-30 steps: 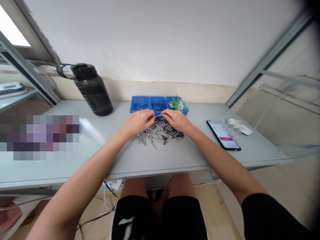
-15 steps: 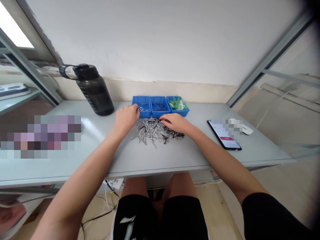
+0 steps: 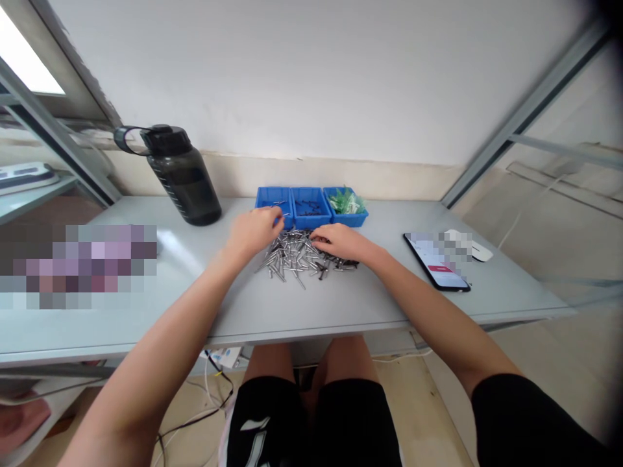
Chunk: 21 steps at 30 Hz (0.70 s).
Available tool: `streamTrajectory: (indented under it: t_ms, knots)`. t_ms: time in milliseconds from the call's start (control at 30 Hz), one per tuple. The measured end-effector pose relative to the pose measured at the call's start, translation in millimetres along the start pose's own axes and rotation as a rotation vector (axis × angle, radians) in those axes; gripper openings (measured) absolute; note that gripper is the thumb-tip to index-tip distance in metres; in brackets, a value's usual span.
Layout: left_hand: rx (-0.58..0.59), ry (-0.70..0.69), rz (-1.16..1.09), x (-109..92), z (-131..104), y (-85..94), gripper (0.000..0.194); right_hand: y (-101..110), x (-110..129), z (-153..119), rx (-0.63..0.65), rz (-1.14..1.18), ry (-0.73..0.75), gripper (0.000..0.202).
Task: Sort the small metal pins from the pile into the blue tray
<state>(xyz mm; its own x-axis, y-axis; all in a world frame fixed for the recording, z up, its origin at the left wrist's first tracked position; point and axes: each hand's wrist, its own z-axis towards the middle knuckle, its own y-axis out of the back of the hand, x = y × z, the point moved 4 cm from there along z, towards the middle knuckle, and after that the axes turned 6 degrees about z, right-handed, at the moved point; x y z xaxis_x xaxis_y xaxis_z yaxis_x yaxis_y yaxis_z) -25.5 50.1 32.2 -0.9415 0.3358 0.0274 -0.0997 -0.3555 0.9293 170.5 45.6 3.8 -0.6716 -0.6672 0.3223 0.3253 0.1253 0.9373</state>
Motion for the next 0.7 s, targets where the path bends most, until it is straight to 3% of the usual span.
streamTrajectory:
  t_ms: [100,200,467,700]
  knots:
    - [0.128,-0.220,-0.095,-19,-3,-4.5,0.026,-2,-2,1,0.014,-0.017,0.011,0.024]
    - [0.232,-0.324,-0.137,-28,-6,-12.1,0.027,-3,-3,1,0.021,-0.036,0.003,0.023]
    - [0.237,-0.273,-0.145,-20,-4,-12.0,0.028,-5,-9,1,0.027,-0.065,-0.033,0.020]
    - [0.250,-0.264,-0.170,-25,-5,-16.2,0.029,-5,-8,0,0.014,-0.094,-0.052,0.021]
